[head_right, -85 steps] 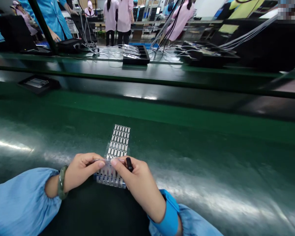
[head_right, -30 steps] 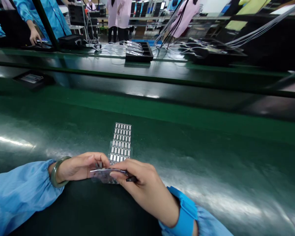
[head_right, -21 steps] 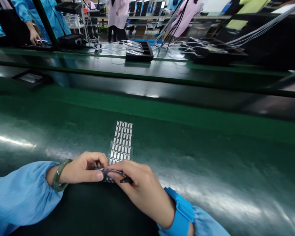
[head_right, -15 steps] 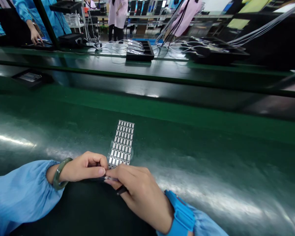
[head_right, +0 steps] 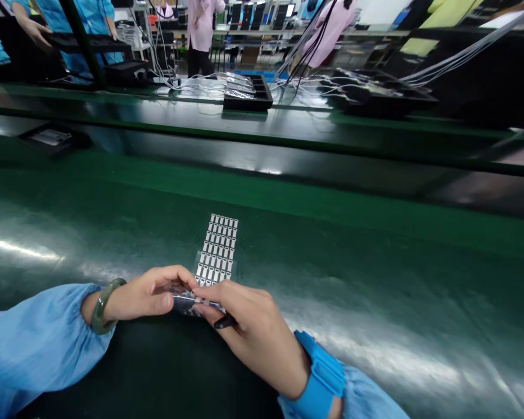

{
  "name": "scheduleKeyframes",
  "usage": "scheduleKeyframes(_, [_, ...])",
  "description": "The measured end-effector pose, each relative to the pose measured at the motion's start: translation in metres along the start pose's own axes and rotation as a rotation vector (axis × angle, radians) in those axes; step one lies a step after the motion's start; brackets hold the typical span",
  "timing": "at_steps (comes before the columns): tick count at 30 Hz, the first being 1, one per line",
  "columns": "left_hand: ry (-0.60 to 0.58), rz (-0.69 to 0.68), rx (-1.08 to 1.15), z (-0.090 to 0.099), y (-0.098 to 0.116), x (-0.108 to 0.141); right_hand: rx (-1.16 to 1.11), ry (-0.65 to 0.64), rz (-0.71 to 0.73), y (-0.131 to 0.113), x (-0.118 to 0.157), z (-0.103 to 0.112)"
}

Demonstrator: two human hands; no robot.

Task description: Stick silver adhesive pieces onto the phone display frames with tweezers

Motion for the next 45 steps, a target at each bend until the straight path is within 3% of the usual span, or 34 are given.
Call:
scheduleKeyframes(3, [0.16, -0.098, -0.303, 0.01, 0.006, 0.002, 0.05, 0.02, 0.015, 0.0, 0.001, 0.003])
scheduleKeyframes(6, [0.196, -0.198, -0.438, 0.012, 0.008, 0.003, 0.094, -0.027, 0.019, 0.0, 0.003, 0.003])
scheduleKeyframes(10, [0.101, -0.295, -0.674, 0.005, 0.007, 0.003, 0.109, -0.157, -0.006, -0.004, 0.003, -0.001])
scheduleKeyframes(13, [-0.025, -0.305, -0.837, -0.004, 0.005, 0.005, 0.123, -0.264, -0.051, -0.005, 0.008, -0.006])
scheduleKeyframes(16, [-0.068, -0.304, -0.936, -0.009, 0.006, 0.007, 0.14, -0.311, -0.063, -0.004, 0.012, -0.01])
scheduleKeyframes(28, [-0.014, -0.361, -1.021, -0.013, 0.007, 0.006, 0.152, -0.371, -0.166, 0.005, 0.009, -0.015])
scheduleKeyframes(45, [-0.011, -0.383, -1.031, -0.014, 0.006, 0.006, 0.131, -0.412, -0.158, 0.007, 0.009, -0.02])
Point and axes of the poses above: each hand's wrist, its own x-axis away from the middle knuckle, its own z-axis out of the back of the hand, y = z × x, the point moved 6 cm from there along -x, towards the middle knuckle, and after that the axes turned 9 degrees about -x, right-handed, at the moved point
